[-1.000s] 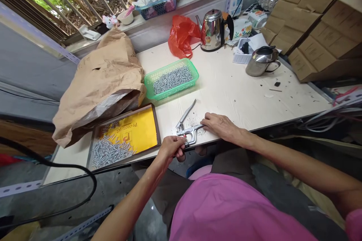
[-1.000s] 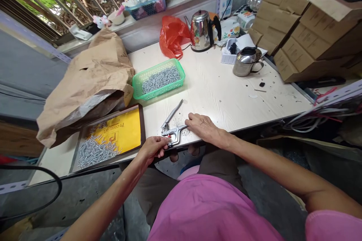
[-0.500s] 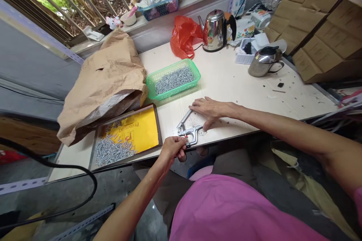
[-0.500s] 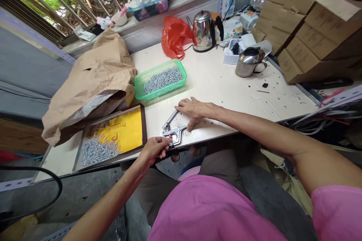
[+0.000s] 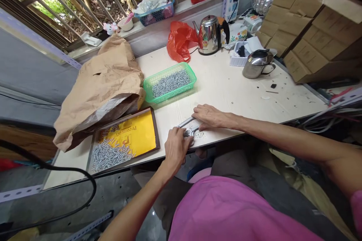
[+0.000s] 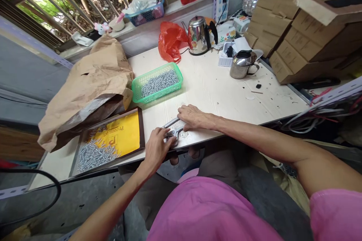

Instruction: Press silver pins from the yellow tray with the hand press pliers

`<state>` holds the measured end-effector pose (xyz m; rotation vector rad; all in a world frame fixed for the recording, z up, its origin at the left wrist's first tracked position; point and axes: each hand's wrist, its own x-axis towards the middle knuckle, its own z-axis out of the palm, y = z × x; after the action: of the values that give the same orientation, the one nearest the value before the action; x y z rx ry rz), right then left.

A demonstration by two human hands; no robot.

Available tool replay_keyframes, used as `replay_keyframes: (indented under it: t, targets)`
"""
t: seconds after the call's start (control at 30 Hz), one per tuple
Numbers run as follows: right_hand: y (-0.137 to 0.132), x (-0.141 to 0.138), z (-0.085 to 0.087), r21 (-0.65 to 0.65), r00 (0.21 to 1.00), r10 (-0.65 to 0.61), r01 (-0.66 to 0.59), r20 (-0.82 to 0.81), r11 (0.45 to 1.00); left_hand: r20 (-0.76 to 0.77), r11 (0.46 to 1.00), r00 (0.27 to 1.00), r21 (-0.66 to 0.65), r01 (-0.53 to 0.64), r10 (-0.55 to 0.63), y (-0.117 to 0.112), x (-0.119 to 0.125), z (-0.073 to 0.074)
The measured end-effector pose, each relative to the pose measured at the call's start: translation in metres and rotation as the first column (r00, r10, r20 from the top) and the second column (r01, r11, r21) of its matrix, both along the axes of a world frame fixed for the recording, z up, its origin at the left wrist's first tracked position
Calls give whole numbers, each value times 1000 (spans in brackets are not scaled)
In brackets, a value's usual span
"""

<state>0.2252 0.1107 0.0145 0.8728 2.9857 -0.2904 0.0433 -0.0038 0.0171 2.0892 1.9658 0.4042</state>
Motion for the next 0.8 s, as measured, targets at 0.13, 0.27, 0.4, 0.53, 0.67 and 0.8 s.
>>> replay_keyframes:
  t: [0.13, 0.27, 0.4, 0.53, 0.67, 0.8]
  targets:
    - [-1, 3, -3, -25, 1000, -15, 14, -12, 1000, -91, 966, 962, 1, 260, -259, 31, 9, -7]
    - [-2, 5, -4, -38, 999, -47, 47, 3, 998, -132, 946, 937, -86, 313, -323, 51, 7, -10]
    - [-5, 4, -5, -10, 996, -83, 83, 11, 996, -196, 938, 919, -128, 322, -342, 54, 10, -7]
    - [-9, 3, -10, -45, 998, -67, 66, -6, 997, -162, 952, 942, -127, 277, -296, 53, 16, -6]
    - [-13, 2, -11, -69, 995, -103, 103, -8, 992, -134, 951, 946, -133, 278, -295, 55, 17, -6]
    - [-8, 7, -5, -47, 990, -135, 133, -43, 990, -160, 955, 942, -89, 282, -293, 52, 13, -6]
